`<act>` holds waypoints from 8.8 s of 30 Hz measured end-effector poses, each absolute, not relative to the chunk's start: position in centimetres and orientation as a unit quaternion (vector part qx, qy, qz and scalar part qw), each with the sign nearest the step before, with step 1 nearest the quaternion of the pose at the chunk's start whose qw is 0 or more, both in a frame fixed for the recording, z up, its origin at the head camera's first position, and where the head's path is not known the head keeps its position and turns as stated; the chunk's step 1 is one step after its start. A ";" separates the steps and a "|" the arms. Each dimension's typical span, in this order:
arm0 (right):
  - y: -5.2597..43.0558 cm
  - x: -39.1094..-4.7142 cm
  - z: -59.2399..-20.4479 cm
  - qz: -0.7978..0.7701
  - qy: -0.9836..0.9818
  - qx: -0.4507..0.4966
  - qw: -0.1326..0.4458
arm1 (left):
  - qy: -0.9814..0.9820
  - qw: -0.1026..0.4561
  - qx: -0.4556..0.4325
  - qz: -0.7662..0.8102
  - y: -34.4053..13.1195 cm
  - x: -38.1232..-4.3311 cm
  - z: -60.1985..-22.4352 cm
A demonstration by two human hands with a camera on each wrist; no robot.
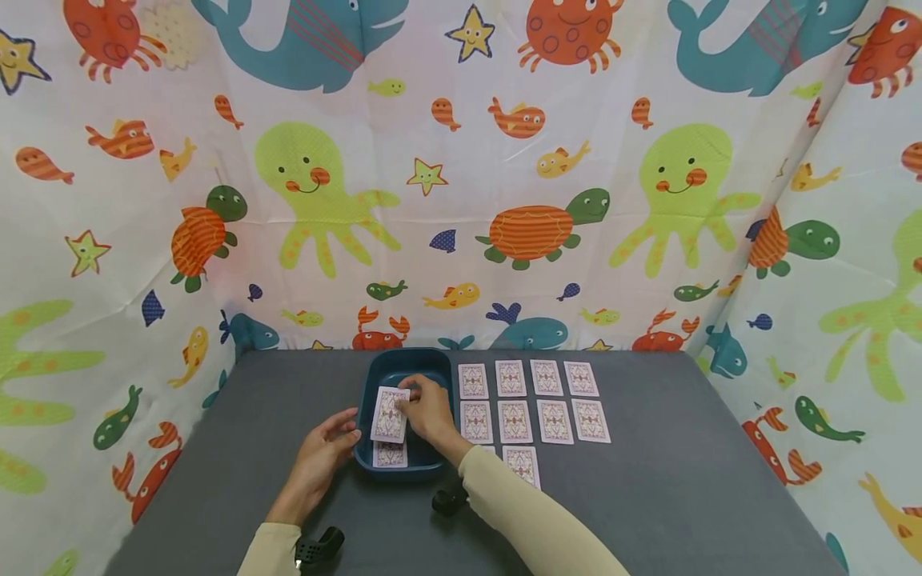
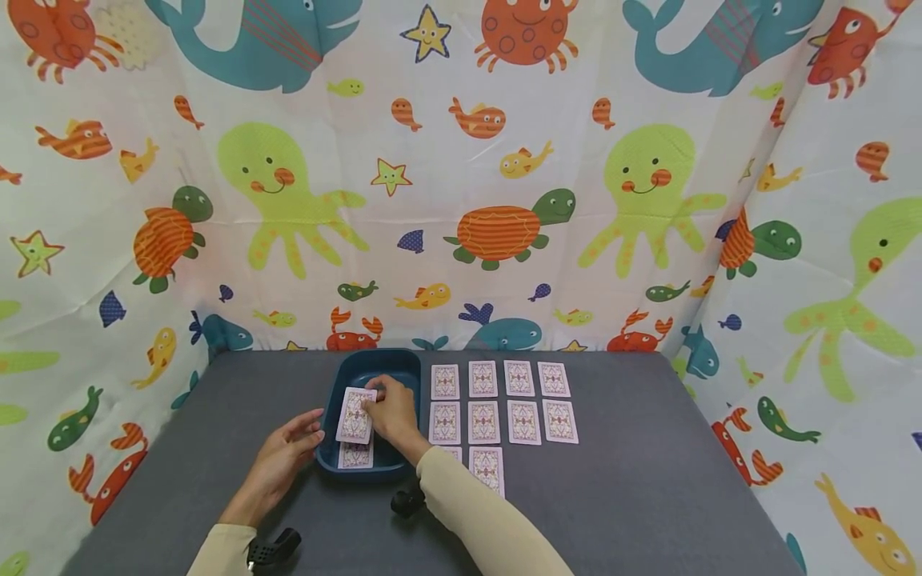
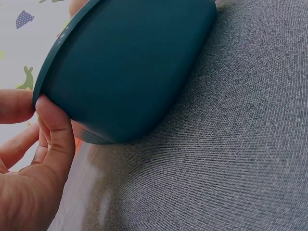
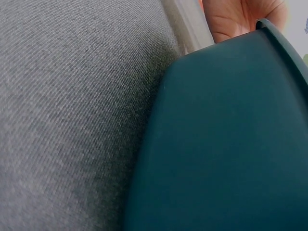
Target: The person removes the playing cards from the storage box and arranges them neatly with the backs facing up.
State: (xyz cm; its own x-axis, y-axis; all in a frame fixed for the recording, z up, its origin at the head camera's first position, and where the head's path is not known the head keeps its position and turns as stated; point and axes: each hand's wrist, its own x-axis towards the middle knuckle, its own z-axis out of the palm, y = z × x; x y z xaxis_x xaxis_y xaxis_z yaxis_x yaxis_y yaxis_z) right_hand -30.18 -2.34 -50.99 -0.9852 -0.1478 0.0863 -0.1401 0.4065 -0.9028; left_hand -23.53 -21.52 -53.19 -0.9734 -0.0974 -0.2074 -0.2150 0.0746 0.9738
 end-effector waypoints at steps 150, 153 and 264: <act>22.3 -21.6 -52.7 -0.592 0.805 0.003 -0.039 | 0.724 0.064 -0.090 0.681 -21.7 -23.6 -52.5; 22.8 -22.0 -52.8 -0.583 0.812 0.006 -0.026 | 0.722 0.062 -0.088 0.683 -21.7 -23.7 -52.6; 14.9 -22.7 -46.4 -0.621 0.778 -0.084 -0.041 | 0.728 0.053 -0.093 0.677 -21.7 -23.5 -53.4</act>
State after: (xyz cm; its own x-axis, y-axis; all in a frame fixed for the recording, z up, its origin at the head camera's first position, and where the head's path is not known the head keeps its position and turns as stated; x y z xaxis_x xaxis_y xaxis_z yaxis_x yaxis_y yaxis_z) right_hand -22.66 14.91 -46.44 -0.9826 -0.0798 0.1677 -0.1812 0.2142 -0.9598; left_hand -23.50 -21.73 -53.44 -0.9769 -0.0643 -0.2038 -0.2079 0.0663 0.9759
